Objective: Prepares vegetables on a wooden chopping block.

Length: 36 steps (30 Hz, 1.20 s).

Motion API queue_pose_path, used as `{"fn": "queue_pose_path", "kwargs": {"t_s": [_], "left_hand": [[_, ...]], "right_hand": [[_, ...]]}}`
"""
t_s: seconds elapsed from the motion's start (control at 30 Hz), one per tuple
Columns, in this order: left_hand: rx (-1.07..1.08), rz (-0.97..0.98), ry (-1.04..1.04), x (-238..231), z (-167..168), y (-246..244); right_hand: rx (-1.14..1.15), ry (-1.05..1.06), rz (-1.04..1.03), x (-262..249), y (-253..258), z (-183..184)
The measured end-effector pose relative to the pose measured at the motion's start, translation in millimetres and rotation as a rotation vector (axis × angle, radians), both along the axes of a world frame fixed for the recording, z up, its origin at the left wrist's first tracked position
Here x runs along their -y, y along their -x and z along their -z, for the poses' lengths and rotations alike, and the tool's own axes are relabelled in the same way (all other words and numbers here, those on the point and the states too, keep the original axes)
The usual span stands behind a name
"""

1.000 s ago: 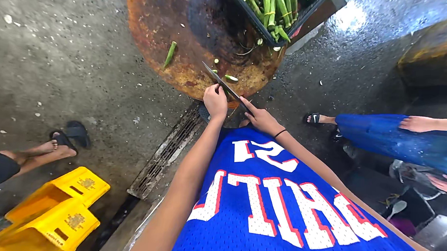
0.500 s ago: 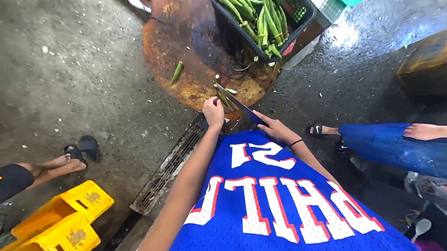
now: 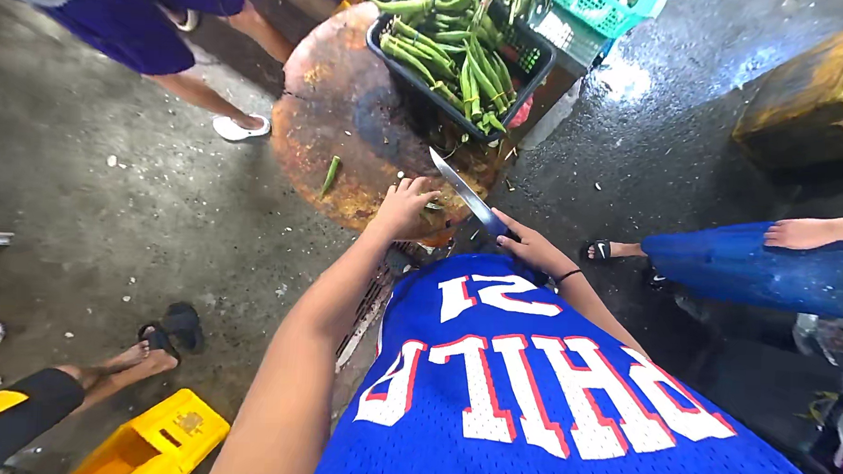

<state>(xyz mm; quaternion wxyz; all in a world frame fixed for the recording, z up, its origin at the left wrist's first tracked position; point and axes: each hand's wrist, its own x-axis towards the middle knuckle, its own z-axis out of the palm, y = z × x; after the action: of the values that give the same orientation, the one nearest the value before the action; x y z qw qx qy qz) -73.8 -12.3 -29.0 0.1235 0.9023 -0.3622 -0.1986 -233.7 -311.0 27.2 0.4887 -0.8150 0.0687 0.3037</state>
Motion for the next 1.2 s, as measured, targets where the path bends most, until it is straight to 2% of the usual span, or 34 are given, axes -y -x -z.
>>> {"fn": "queue_pose_path", "kwargs": {"t_s": [0.1, 0.3, 0.47, 0.57, 0.67, 0.73, 0.83, 0.93, 1.03, 1.1, 1.17, 1.2], "left_hand": [[-0.110, 0.168, -0.065, 11, -8, -27], [-0.026, 0.372, -0.121, 17, -13, -42], [-0.044, 0.257, -0.269, 30, -23, -17], [-0.171, 0.194, -0.227, 36, -17, -13], [-0.312, 0.145, -0.092, 41, -28, -19], [-0.439, 0.068, 0.021, 55, -55, -28], [-0.516, -0.057, 0.097, 103, -122, -62], [-0.357, -0.058, 0.265, 168, -179, -124], [-0.249, -0.116, 0.572, 232, -230, -186], [-0.272, -0.217, 0.770, 258, -248, -199], [-0.228, -0.233, 0.789, 260, -241, -186], [-0.201, -0.206, 0.749, 251, -227, -170]], "right_hand": [[0.008, 0.012, 0.043, 7, 10, 3], [-0.159, -0.043, 0.324, 15, 46, 13], [-0.200, -0.078, 0.478, 2, 77, 21], [-0.176, -0.096, 0.542, 1, 81, 20], [-0.176, -0.119, 0.612, 4, 85, 21], [-0.172, -0.142, 0.657, 7, 89, 21], [-0.147, -0.145, 0.706, 14, 95, 22], [-0.127, -0.121, 0.697, 21, 100, 28], [-0.143, -0.121, 0.671, 25, 103, 29], [-0.136, -0.137, 0.661, 26, 103, 30], [-0.122, -0.128, 0.627, 27, 102, 33], [-0.117, -0.104, 0.596, 28, 101, 34]]}}
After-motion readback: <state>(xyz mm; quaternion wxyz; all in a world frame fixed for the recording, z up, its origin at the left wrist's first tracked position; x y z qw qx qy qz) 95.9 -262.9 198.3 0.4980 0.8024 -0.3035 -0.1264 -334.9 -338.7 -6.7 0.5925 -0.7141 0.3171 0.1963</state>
